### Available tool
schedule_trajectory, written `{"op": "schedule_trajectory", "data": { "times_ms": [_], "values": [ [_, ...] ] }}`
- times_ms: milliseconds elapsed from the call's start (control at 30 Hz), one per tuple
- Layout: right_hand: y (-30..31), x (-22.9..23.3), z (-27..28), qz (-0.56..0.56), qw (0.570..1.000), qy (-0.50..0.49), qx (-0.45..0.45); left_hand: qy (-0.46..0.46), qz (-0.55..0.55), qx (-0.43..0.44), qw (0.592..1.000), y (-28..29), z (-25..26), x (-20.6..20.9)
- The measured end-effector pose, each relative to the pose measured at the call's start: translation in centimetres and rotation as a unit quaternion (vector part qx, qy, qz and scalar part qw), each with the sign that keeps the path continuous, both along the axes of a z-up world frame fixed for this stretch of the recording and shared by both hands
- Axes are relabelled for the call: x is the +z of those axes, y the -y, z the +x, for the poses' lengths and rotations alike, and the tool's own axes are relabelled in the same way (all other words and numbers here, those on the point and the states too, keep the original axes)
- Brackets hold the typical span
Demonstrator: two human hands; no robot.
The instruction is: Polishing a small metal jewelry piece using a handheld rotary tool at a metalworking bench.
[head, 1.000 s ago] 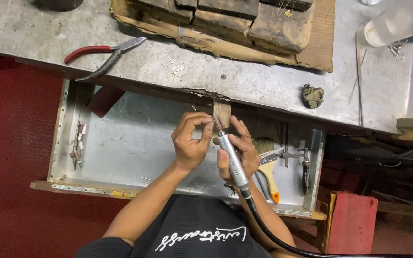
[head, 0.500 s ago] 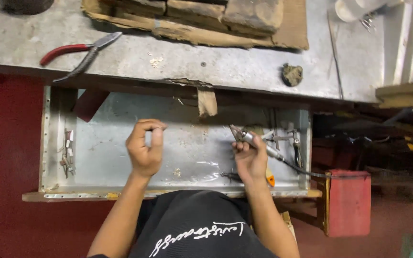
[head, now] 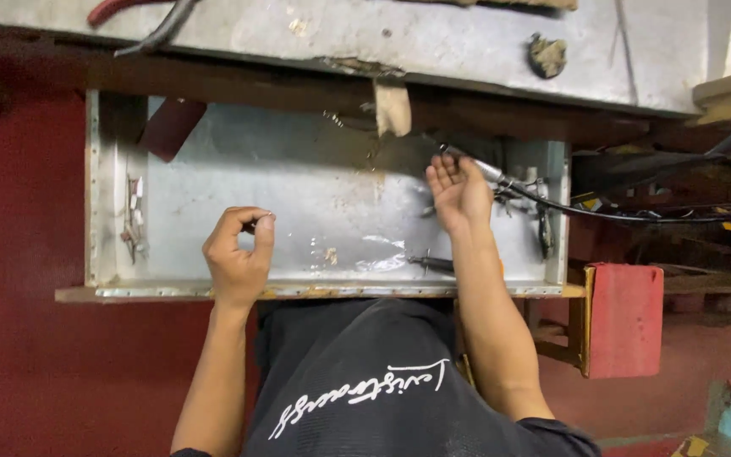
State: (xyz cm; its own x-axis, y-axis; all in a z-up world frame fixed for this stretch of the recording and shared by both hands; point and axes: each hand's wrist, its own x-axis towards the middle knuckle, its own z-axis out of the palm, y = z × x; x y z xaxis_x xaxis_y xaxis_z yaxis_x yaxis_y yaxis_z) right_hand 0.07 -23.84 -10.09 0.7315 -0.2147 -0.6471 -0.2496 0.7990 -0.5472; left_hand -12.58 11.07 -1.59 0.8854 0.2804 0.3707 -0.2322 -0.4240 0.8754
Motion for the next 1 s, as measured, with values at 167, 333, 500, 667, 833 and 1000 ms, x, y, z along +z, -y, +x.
{"op": "schedule_trajectory", "data": {
  "times_ms": [167,333,500,667,833,1000],
  "values": [
    [-0.7,1.9,-0.9,-0.002,1.0,0.013,-0.004,-0.002,0.007,-0.009,1.0,-0.8,-0.9,-0.2],
    [-1.8,4.0,-3.0,0.011,0.999,0.026,-0.022,-0.008,-0.002,-0.03,1.0,-1.1,-1.4,-0.6],
    [-3.8,4.6,-7.8,-0.451,0.847,0.196,0.202,-0.166,-0.001,-0.149,0.975,1.1,-0.6,-0.8],
    [-7.8,10.8,-10.6,-0.539,0.617,0.434,0.375,-0.282,-0.021,-0.264,0.922,5.4,0.3,0.9],
    [-6.9,13.4,-10.2,-0.527,0.561,0.534,0.35,-0.346,-0.079,-0.308,0.883,7.0,1.8,2.7],
    [-3.9,13.2,-8.7,-0.591,0.594,0.45,0.31,-0.113,0.305,-0.381,0.866,9.0,2.2,-2.8]
  ]
}}
